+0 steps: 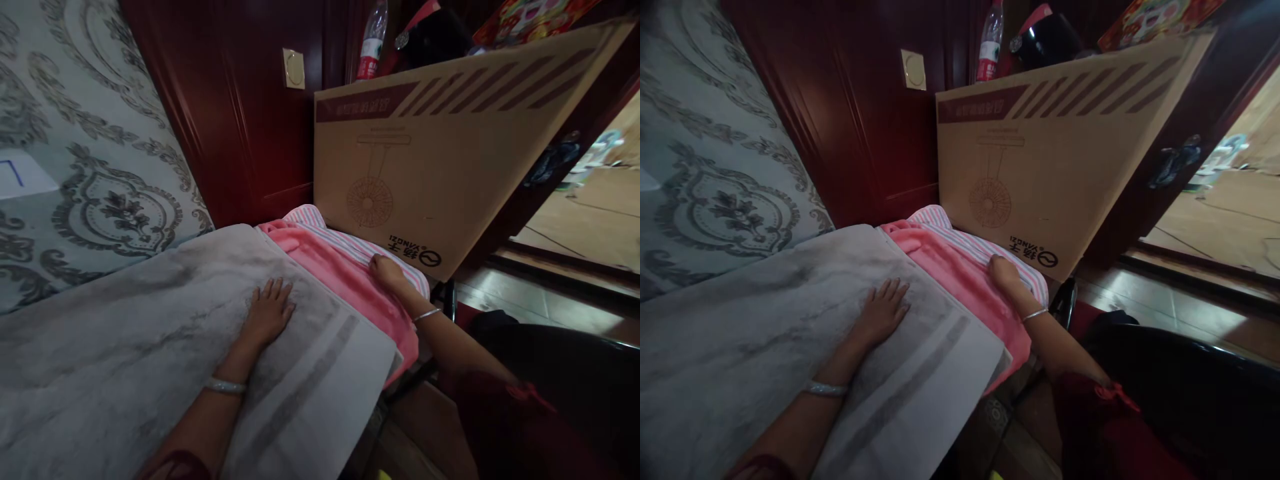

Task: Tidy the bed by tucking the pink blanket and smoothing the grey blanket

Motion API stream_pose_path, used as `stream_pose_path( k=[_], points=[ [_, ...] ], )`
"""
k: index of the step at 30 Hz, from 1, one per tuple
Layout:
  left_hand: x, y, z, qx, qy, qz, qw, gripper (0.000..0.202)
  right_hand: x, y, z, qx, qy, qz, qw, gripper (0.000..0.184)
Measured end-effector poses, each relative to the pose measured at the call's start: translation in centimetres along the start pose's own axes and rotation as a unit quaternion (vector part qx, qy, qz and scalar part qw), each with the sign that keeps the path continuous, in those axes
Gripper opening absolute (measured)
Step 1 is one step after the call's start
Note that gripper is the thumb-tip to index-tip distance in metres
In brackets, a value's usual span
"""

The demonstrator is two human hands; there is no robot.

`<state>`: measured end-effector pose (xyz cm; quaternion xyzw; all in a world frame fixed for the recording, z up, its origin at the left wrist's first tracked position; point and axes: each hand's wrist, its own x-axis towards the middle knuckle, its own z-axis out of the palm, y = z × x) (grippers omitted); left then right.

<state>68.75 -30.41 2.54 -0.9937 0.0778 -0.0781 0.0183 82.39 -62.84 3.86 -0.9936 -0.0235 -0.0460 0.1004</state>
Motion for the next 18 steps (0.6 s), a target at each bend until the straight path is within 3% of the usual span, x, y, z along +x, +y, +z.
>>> stream_pose_path(
  k=[5,10,12,16,18],
  points=[
    [0.2,-0.2,-0.5,-0.019,0.006,-0.001,1.000,0.056,-0.3,-0.3,-0.3,0.000,-0.032,-0.084,0.996,0.030],
    [0.4,-0.6,0.0,-0.059,0.017,0.004,0.998,0.056,-1.3,-2.0,-0.7,-0.009,0.014,-0.120,0.993,0.030],
    [0.4,-0.8,0.2,-0.067,0.024,0.006,0.997,0.056,-1.3,-2.2,-0.8,0.008,0.043,-0.074,0.996,0.033],
    [0.4,-0.8,0.3,-0.086,0.024,0.006,0.996,0.055,-0.2,-0.8,-0.8,0.104,0.061,0.116,0.986,0.042],
    [0.4,-0.7,0.2,-0.097,0.020,0.001,0.995,0.055,0.6,-0.3,-1.1,0.135,0.043,0.129,0.982,0.039]
  ],
)
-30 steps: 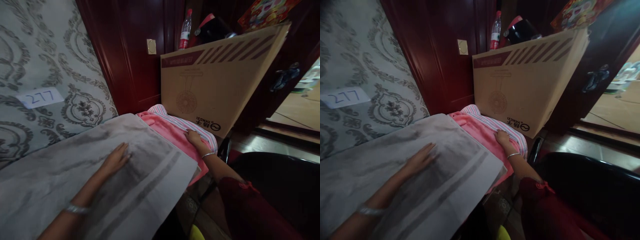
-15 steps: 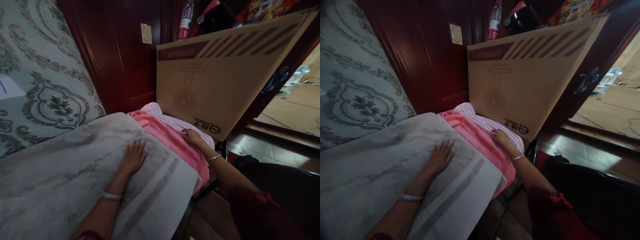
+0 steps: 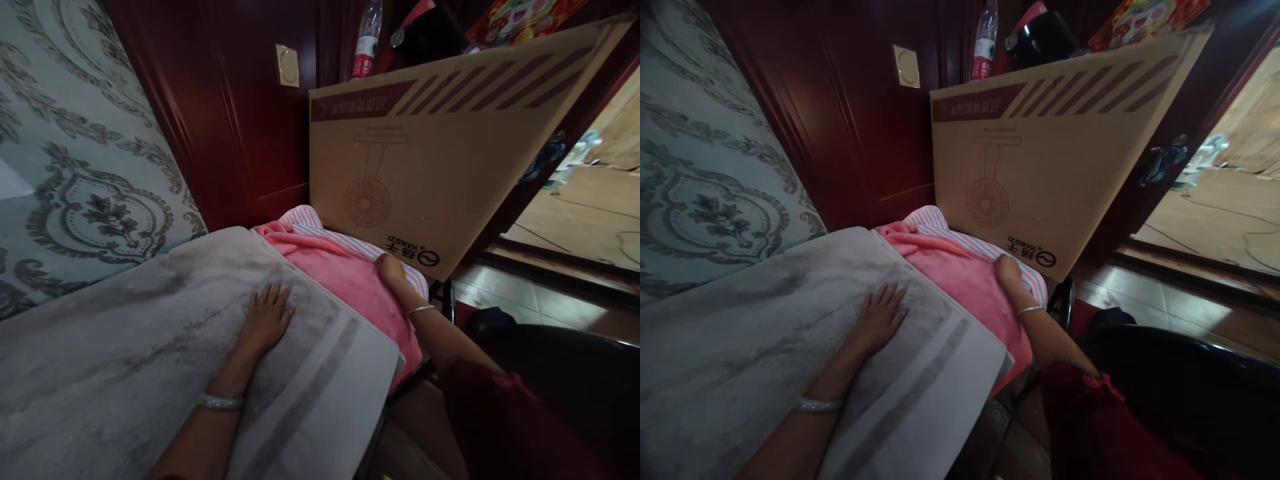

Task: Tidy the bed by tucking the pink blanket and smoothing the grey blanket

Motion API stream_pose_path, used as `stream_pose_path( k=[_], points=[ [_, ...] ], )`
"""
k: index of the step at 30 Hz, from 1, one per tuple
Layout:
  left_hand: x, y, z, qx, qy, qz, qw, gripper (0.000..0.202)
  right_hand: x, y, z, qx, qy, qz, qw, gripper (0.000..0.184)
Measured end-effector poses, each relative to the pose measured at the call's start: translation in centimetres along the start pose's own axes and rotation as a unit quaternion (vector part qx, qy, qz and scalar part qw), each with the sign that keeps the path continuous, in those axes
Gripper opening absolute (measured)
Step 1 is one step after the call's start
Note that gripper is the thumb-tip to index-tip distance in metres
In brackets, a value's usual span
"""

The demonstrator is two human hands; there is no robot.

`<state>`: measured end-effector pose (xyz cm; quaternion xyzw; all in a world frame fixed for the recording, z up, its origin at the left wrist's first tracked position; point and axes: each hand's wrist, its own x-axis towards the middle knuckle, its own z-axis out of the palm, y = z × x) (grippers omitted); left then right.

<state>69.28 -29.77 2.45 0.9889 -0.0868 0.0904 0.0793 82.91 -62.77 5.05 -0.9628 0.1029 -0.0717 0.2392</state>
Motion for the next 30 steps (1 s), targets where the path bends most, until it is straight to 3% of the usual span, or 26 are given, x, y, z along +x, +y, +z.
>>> stream_pose_path(
  k=[3,6,7,8,10,11,12,13,14,15,16,18,20,22,26,30],
  points=[
    [0.2,-0.2,-0.2,-0.055,0.007,-0.008,0.998,0.054,-0.3,-1.7,-1.0,0.029,-0.021,-0.029,0.999,0.040],
    [0.4,-1.0,-0.6,-0.241,0.054,-0.043,0.968,0.051,-5.0,-5.5,-1.6,0.100,-0.014,-0.118,0.988,0.044],
    [0.4,-1.4,-0.9,-0.339,0.081,-0.061,0.935,0.053,-7.7,-6.9,-1.4,0.177,-0.014,-0.226,0.958,0.044],
    [0.4,-1.8,-1.2,-0.445,0.104,-0.079,0.886,0.058,-10.6,-8.1,-1.0,0.235,-0.049,-0.343,0.908,0.043],
    [0.2,-2.6,-1.8,-0.633,0.135,-0.116,0.754,0.067,-16.3,-9.7,0.4,0.222,-0.206,-0.564,0.768,0.039],
    [0.2,-3.0,-2.1,-0.697,0.140,-0.135,0.690,0.068,-18.5,-10.1,1.2,0.171,-0.276,-0.643,0.693,0.039],
    [0.2,-3.3,-2.3,-0.740,0.143,-0.156,0.638,0.064,-20.0,-10.3,1.9,0.140,-0.315,-0.670,0.657,0.034],
    [0.3,-3.7,-2.3,-0.763,0.145,-0.178,0.604,0.057,-20.6,-10.4,2.4,0.123,-0.354,-0.683,0.627,0.028],
    [0.4,-4.0,-2.3,-0.772,0.150,-0.197,0.586,0.050,-20.3,-10.5,2.7,0.123,-0.369,-0.673,0.628,0.024],
    [0.5,-4.3,-2.2,-0.772,0.155,-0.211,0.579,0.045,-19.1,-10.7,2.8,0.142,-0.363,-0.647,0.655,0.021],
    [0.7,-4.5,-2.0,-0.769,0.159,-0.218,0.580,0.042,-17.3,-10.9,2.6,0.169,-0.345,-0.607,0.696,0.021],
    [1.1,-4.7,-1.4,-0.761,0.167,-0.219,0.588,0.041,-12.3,-11.5,2.1,0.199,-0.253,-0.497,0.806,0.026],
    [1.3,-4.9,-1.0,-0.759,0.172,-0.212,0.591,0.041,-7.0,-12.3,1.5,0.144,-0.215,-0.368,0.893,0.032],
    [1.3,-4.9,-0.8,-0.757,0.172,-0.214,0.593,0.041,-2.5,-12.7,1.5,0.030,-0.167,-0.269,0.948,0.037],
    [1.1,-4.8,-0.8,-0.758,0.170,-0.219,0.591,0.041,2.2,-11.9,2.7,-0.068,-0.132,-0.180,0.972,0.038],
    [1.0,-4.4,-0.8,-0.768,0.165,-0.206,0.583,0.044,2.4,-10.2,4.6,-0.125,-0.124,-0.144,0.974,0.036]
  ],
)
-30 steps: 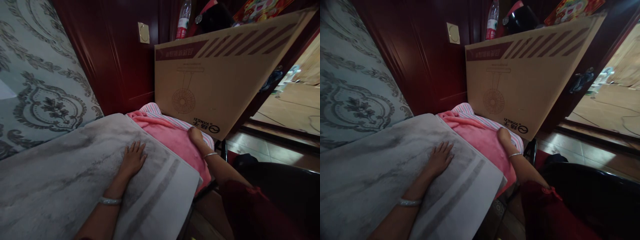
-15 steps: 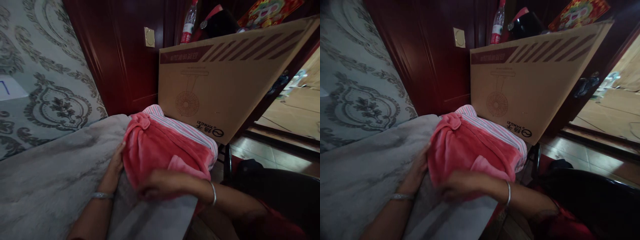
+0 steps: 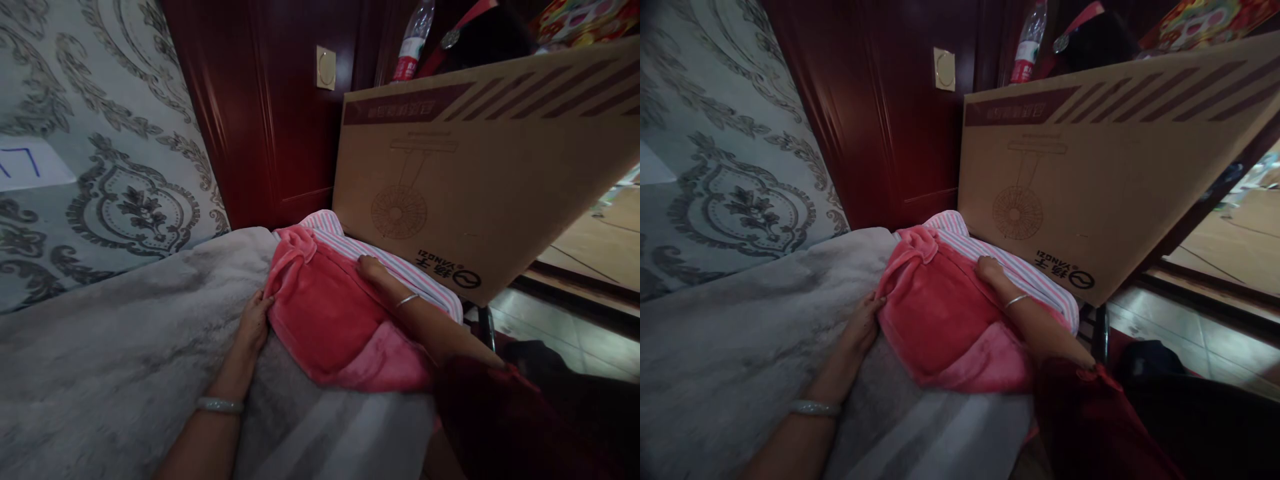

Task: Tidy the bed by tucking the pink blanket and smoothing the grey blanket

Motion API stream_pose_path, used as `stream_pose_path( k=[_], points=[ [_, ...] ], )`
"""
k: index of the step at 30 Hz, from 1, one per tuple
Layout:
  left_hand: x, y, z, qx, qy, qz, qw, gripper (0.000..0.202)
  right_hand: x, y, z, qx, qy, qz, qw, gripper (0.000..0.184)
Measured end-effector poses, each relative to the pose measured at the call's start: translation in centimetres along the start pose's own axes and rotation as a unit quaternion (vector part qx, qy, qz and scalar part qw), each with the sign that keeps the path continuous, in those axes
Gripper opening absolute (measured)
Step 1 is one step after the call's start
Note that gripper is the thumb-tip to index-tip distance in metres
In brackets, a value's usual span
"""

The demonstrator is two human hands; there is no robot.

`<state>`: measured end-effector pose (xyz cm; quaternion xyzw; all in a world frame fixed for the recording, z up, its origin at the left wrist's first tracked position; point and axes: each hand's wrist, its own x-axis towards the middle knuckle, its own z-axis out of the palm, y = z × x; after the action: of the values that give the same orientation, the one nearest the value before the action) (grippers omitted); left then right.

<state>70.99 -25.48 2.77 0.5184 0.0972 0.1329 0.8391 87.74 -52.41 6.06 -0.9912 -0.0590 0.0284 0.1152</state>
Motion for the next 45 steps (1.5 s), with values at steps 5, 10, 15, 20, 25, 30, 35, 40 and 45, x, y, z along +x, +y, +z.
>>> stream_pose_path(
  k=[5,10,15,20,25,30,35,40,45],
  points=[
    [-0.1,0.0,0.2,0.001,0.006,-0.005,1.000,0.039,-1.6,2.0,0.7,-0.027,0.038,0.007,0.999,0.033],
    [-0.3,0.2,0.6,-0.005,-0.002,0.008,1.000,0.035,-1.3,6.9,-1.1,-0.029,0.101,0.098,0.990,0.042],
    [-0.3,0.2,0.7,0.001,0.006,0.009,1.000,0.034,-0.8,9.3,-0.3,0.007,0.057,0.075,0.996,0.034],
    [-0.2,-0.1,0.5,0.005,0.006,0.006,1.000,0.040,-3.9,13.2,-0.3,0.133,0.011,0.054,0.990,0.045],
    [-0.1,-0.2,0.4,0.007,0.002,0.007,1.000,0.043,-7.9,16.9,0.1,0.395,0.003,-0.022,0.918,0.035],
    [-0.1,-0.3,0.4,-0.009,0.012,0.017,1.000,0.042,-8.8,17.7,-0.2,0.030,0.066,0.126,0.989,0.022],
    [-0.2,-0.4,0.4,0.001,0.011,0.025,1.000,0.042,-8.0,13.4,-2.5,-0.072,0.075,0.141,0.984,0.029],
    [-0.3,-0.5,0.3,0.006,0.012,0.007,1.000,0.040,-2.8,1.1,-3.3,0.221,0.015,0.007,0.975,0.019],
    [-0.3,-0.7,0.1,0.010,0.004,0.011,1.000,0.046,3.2,-8.3,-0.5,0.300,-0.085,0.023,0.950,0.018]
  ],
)
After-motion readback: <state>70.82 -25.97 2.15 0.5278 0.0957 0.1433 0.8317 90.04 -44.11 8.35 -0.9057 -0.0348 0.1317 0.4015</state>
